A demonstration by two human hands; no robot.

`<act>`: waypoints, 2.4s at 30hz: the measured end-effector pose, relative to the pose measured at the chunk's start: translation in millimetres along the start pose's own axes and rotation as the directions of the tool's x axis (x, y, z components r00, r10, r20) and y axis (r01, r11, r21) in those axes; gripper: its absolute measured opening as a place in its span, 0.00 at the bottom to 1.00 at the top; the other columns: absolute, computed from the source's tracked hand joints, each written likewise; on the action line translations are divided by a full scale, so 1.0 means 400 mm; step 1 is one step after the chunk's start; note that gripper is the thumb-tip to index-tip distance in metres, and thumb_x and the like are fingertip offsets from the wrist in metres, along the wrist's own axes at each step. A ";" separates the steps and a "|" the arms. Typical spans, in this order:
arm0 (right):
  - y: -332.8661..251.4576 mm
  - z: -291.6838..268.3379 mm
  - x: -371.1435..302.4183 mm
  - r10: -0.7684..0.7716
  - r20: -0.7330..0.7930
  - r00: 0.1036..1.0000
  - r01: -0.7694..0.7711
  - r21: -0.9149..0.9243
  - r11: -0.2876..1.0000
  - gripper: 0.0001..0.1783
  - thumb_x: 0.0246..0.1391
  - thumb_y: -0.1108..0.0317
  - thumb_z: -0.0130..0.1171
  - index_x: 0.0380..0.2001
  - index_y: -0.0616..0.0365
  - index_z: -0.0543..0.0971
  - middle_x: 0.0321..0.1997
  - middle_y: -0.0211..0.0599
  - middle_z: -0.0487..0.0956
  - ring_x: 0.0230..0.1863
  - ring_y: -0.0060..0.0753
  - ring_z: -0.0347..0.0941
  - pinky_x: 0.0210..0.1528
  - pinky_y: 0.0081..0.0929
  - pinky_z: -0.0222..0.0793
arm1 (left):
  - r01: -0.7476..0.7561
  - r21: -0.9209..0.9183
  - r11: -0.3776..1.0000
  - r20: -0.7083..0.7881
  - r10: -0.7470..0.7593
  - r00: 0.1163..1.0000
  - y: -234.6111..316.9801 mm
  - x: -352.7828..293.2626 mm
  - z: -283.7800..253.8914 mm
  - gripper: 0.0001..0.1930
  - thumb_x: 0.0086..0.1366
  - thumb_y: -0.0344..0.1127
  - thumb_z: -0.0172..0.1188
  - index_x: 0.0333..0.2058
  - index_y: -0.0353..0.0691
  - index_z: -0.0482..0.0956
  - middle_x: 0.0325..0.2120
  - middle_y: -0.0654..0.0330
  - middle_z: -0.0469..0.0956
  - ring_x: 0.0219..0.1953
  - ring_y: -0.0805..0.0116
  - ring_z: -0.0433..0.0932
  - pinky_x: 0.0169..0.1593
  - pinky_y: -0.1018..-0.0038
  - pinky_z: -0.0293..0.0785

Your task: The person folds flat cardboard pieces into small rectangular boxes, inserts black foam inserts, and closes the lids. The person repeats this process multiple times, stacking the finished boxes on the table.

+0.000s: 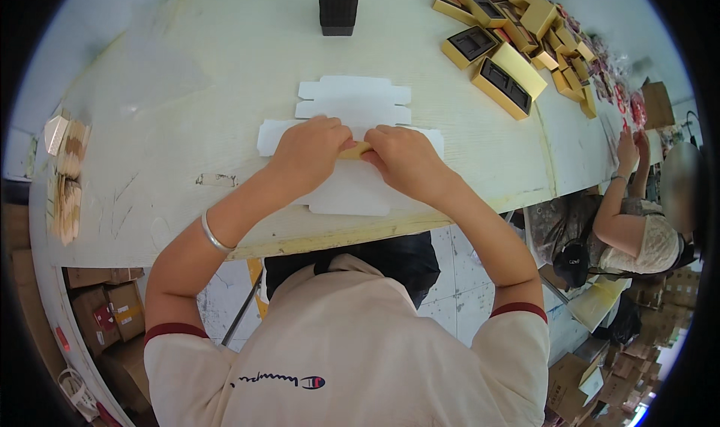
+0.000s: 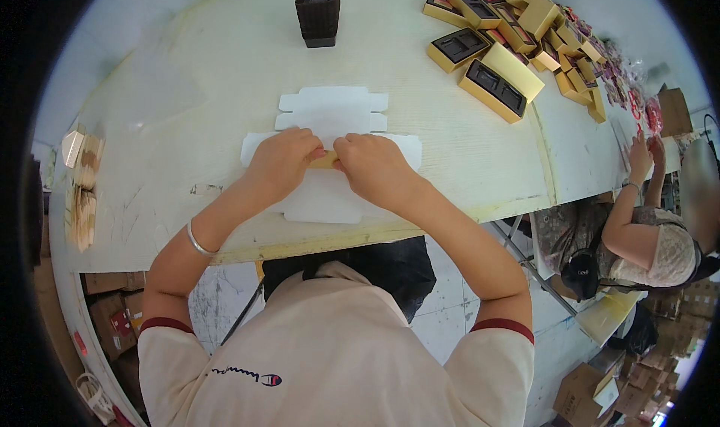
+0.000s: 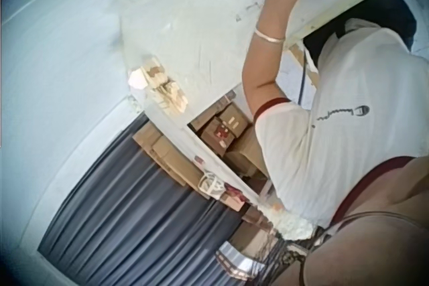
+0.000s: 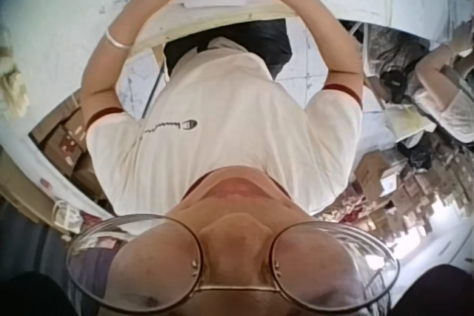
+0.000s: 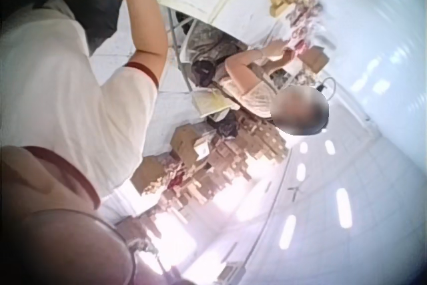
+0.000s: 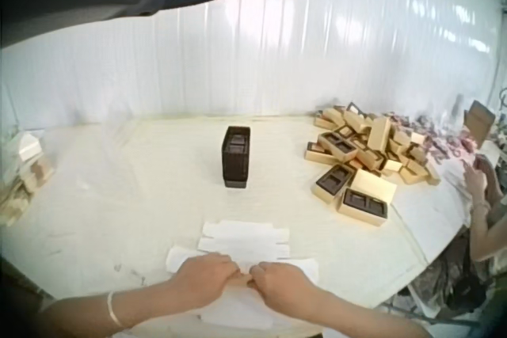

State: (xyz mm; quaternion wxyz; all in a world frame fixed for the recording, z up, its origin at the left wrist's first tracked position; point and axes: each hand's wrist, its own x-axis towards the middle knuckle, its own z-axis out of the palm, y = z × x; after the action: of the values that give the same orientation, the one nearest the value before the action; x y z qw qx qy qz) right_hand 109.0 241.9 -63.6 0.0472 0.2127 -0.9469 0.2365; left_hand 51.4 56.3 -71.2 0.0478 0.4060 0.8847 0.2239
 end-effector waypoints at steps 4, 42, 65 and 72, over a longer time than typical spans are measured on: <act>-0.016 -0.074 -0.001 0.235 -0.134 0.963 -0.188 0.295 0.937 0.05 0.49 0.72 0.59 0.25 0.62 0.75 0.24 0.44 0.74 0.30 0.48 0.73 0.31 0.38 0.68 | -0.152 0.024 0.988 -0.401 0.149 0.904 0.070 -0.057 -0.073 0.18 0.60 0.39 0.60 0.48 0.44 0.70 0.41 0.59 0.70 0.42 0.61 0.69 0.44 0.67 0.67; 0.016 -0.053 -0.022 -0.037 -0.083 0.996 0.039 0.022 0.999 0.18 0.44 0.67 0.66 0.39 0.58 0.74 0.43 0.41 0.74 0.41 0.38 0.71 0.41 0.31 0.66 | -0.387 0.214 0.897 -0.141 0.421 0.896 0.001 -0.045 0.000 0.15 0.47 0.31 0.65 0.35 0.35 0.75 0.34 0.58 0.74 0.36 0.62 0.73 0.36 0.72 0.72; 0.064 -0.047 0.097 0.018 0.233 0.972 0.012 -0.126 0.992 0.05 0.44 0.77 0.56 0.28 0.60 0.77 0.30 0.41 0.77 0.37 0.44 0.75 0.36 0.37 0.71 | 0.018 0.040 0.999 -0.040 -0.016 0.999 -0.025 0.059 0.007 0.09 0.60 0.38 0.58 0.30 0.38 0.77 0.27 0.54 0.76 0.31 0.56 0.77 0.32 0.64 0.72; 0.060 -0.067 0.040 -0.195 0.138 0.971 0.224 -0.248 0.942 0.02 0.45 0.73 0.56 0.26 0.58 0.76 0.26 0.35 0.73 0.34 0.39 0.73 0.34 0.32 0.68 | -0.227 0.125 0.966 -0.378 0.258 0.889 0.003 0.028 -0.103 0.12 0.60 0.35 0.58 0.42 0.40 0.77 0.41 0.55 0.76 0.39 0.57 0.76 0.39 0.68 0.74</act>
State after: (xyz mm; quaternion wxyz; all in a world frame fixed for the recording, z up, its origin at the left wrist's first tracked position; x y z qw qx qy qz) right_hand 84.0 267.3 -47.2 0.0471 0.3171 -0.9429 0.0908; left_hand 33.8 50.5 -32.7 -0.1738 0.4619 0.8266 0.2704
